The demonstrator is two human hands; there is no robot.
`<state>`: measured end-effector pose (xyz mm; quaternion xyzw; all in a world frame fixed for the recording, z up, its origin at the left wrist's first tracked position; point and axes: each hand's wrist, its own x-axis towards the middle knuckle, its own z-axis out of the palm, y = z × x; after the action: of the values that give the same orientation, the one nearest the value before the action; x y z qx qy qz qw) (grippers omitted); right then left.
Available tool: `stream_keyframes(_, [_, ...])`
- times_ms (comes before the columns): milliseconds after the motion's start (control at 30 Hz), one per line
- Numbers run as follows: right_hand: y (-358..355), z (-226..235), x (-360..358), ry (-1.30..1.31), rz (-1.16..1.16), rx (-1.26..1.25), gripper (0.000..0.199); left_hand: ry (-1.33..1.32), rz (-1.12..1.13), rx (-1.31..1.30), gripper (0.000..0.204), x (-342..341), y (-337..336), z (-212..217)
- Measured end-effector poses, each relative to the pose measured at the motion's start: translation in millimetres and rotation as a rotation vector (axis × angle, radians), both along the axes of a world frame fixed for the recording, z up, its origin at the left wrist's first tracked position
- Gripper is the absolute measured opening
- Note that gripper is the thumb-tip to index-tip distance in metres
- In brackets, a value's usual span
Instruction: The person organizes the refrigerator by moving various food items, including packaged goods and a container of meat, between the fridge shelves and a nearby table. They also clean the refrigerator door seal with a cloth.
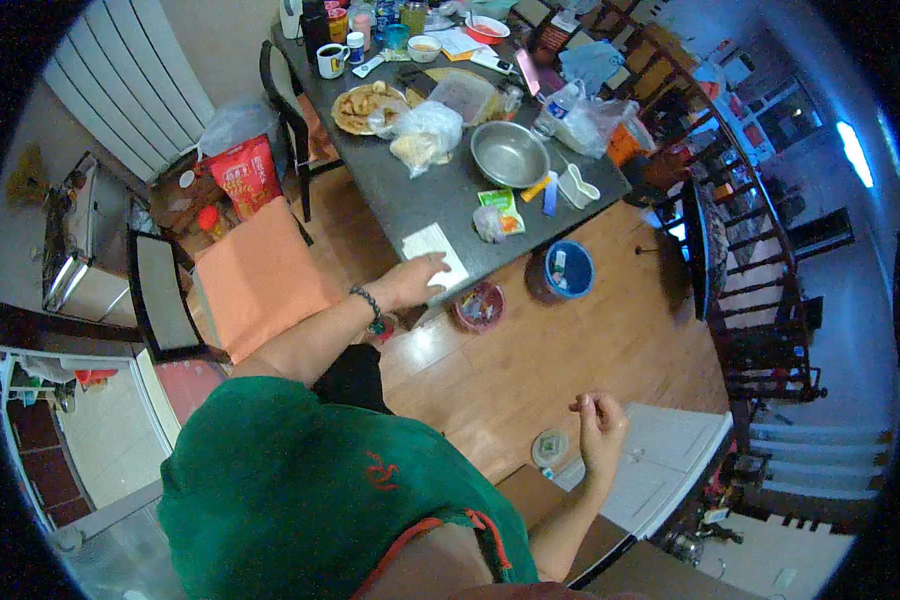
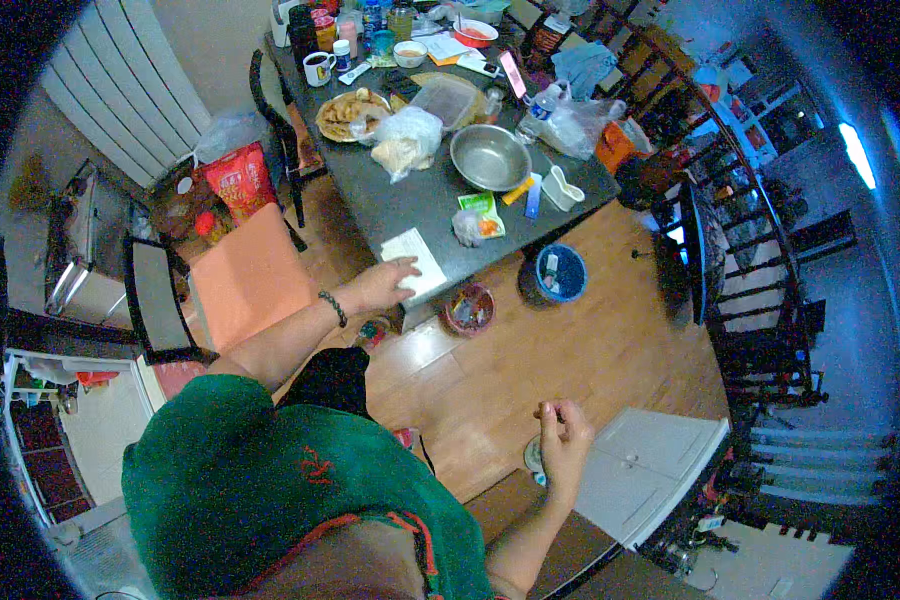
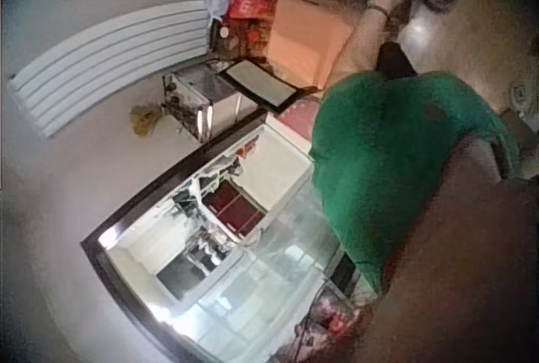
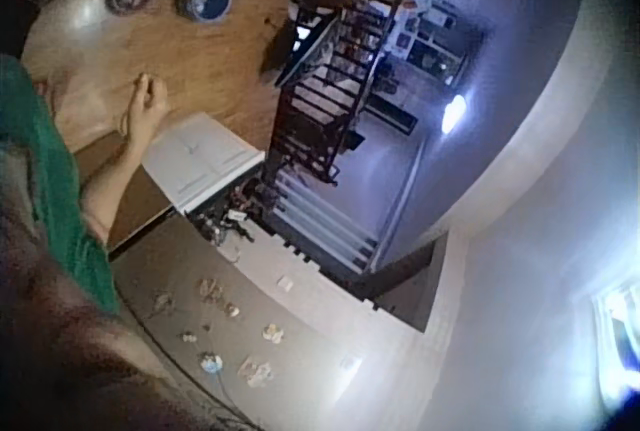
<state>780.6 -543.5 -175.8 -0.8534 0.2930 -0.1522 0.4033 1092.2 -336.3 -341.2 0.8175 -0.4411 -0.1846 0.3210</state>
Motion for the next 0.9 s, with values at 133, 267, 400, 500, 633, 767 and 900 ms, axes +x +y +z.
stream_keyframes(133, [-2, -20, 62, 0.060, -0.040, 0.095, 0.012, -0.122, 0.132, -0.184, 0.037, 123, -38, -13])
stream_keyframes(267, [13, -31, 142, 0.178, -0.065, 0.157, 0.013, -0.052, 0.360, -0.336, 0.035, 240, -77, -7])
stream_keyframes(400, [17, -35, 206, 0.243, 0.076, 0.017, 0.013, -0.176, 0.530, -0.351, 0.038, 355, -115, -34])
stream_keyframes(500, [25, -24, 247, 0.341, 0.090, 0.068, 0.012, -0.160, 0.648, -0.023, 0.042, 418, -134, -49])
stream_keyframes(633, [27, -20, 277, 0.388, 0.130, 0.040, 0.011, 0.086, 0.595, 0.241, 0.041, 471, -147, -91])
stream_keyframes(767, [21, -31, 289, 0.349, 0.179, 0.008, 0.011, 0.070, 0.509, 0.329, 0.042, 490, -147, -107])
stream_keyframes(900, [15, -34, 305, 0.333, 0.198, 0.031, 0.010, 0.215, 0.516, 0.145, 0.038, 488, -146, -83])
